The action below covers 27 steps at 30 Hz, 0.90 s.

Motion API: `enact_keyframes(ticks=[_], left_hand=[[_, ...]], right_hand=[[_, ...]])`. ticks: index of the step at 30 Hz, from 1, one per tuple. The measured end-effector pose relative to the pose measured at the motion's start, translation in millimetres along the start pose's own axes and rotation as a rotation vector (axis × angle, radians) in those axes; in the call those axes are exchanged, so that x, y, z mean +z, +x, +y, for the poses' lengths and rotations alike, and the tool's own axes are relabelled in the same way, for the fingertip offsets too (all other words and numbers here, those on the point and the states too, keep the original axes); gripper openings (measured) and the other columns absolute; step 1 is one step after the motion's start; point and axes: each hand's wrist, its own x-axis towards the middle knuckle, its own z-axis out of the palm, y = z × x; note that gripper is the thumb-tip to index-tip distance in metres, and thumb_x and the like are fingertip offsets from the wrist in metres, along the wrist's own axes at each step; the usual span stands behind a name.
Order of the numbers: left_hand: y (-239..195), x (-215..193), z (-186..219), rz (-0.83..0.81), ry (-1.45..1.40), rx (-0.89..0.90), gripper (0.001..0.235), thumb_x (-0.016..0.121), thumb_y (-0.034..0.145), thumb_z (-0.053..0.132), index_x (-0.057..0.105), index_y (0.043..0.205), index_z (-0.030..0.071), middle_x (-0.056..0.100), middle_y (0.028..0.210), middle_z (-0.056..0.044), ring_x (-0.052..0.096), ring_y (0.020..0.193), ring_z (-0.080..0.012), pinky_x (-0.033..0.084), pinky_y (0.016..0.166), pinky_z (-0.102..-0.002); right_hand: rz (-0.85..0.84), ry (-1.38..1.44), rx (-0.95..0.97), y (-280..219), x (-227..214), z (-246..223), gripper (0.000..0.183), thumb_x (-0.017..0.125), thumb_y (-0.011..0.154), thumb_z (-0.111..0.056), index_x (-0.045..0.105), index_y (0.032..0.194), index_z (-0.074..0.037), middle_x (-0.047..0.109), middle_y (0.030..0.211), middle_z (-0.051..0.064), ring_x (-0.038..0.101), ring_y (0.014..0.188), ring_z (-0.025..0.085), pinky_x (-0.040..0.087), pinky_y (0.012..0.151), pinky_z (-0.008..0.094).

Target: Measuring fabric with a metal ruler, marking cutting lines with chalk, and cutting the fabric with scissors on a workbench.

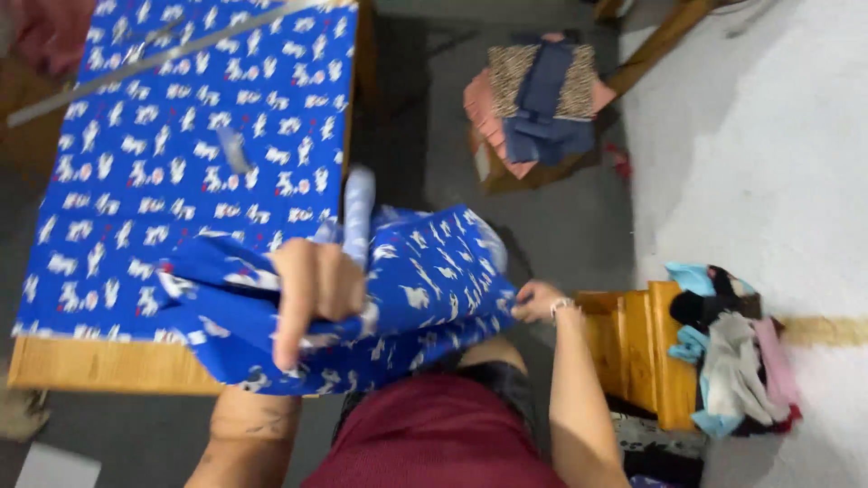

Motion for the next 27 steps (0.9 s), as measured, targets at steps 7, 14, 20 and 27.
enact_keyframes(ticks=[7,14,20,27], left_hand=[[39.7,-7.8,-8.8,-0.036,0.070,0.029,0.044,0.049,0.102,0.024,0.077,0.072,0.008,0.030,0.050,0.004,0.026,0.036,-0.0150,0.026,0.044,-0.032],[71.2,-41.1,-0.3,0.064,0.355,0.118,0.035,0.053,0.096,0.013,0.079,0.073,0.012,0.025,0.050,0.007,0.026,0.036,-0.0115,0.028,0.044,-0.031],[102.3,-51.5,-17.7,0.339,0.554,0.159,0.045,0.052,0.104,0.011,0.078,0.067,0.009,0.024,0.048,0.003,0.021,0.035,-0.0117,0.025,0.043,-0.028],[112.6,-62.1,-14.1,0.656,0.930,-0.061,0.058,0.045,0.104,0.055,0.071,0.070,0.016,0.036,0.047,0.003,0.029,0.033,-0.0098,0.028,0.040,-0.028]], right_hand=[[0.054,-0.392,-0.916,-29.5,-30.5,-275.7,0.075,0.079,0.080,-0.004,0.051,0.145,-0.029,0.051,0.144,0.009,0.039,0.141,0.039,0.031,0.119,0.052],[-0.413,-0.973,-0.796,67.8,-15.8,-288.3,0.045,0.062,0.073,0.007,0.075,0.111,-0.014,0.075,0.114,0.009,0.066,0.116,0.031,0.054,0.102,0.044],[-0.327,-0.477,-0.884,178.6,-3.7,-190.3,0.038,0.080,0.081,-0.017,0.071,0.117,-0.021,0.073,0.112,0.009,0.069,0.110,0.029,0.055,0.097,0.043],[0.316,-0.005,-1.069,207.1,-140.0,-281.4,0.015,0.052,0.097,-0.005,0.061,0.106,-0.012,0.065,0.104,0.011,0.063,0.102,0.032,0.048,0.093,0.042]])
